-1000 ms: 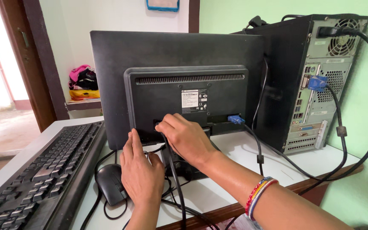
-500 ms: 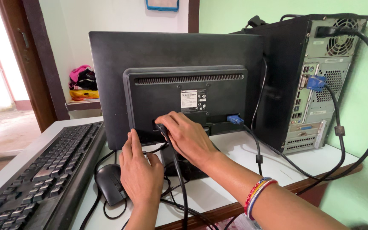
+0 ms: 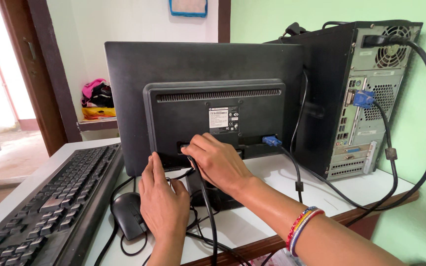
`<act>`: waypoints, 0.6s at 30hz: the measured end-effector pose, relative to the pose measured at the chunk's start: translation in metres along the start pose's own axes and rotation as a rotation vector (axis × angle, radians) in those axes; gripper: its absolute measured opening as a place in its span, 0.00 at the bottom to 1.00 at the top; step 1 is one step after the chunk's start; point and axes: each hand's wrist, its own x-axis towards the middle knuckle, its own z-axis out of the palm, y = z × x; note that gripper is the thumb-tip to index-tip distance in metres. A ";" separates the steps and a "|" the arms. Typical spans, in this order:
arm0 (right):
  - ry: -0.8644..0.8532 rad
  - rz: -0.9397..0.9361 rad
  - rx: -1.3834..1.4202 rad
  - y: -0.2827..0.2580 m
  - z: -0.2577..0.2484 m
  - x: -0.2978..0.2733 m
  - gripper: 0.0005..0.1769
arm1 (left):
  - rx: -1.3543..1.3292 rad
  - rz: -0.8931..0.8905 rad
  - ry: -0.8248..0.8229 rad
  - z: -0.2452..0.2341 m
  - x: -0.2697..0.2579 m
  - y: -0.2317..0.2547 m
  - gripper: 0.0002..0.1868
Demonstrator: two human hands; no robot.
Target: The person connects cables to the back of a desktop computer tower and to the monitor on a desk, plugging connectors into ports and routing the wires. They also handle a computer mouse, positioning it near the keyboard while arranging the cables.
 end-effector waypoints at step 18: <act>0.079 0.016 0.021 -0.006 0.000 -0.003 0.05 | 0.012 -0.001 -0.008 -0.001 0.000 0.001 0.40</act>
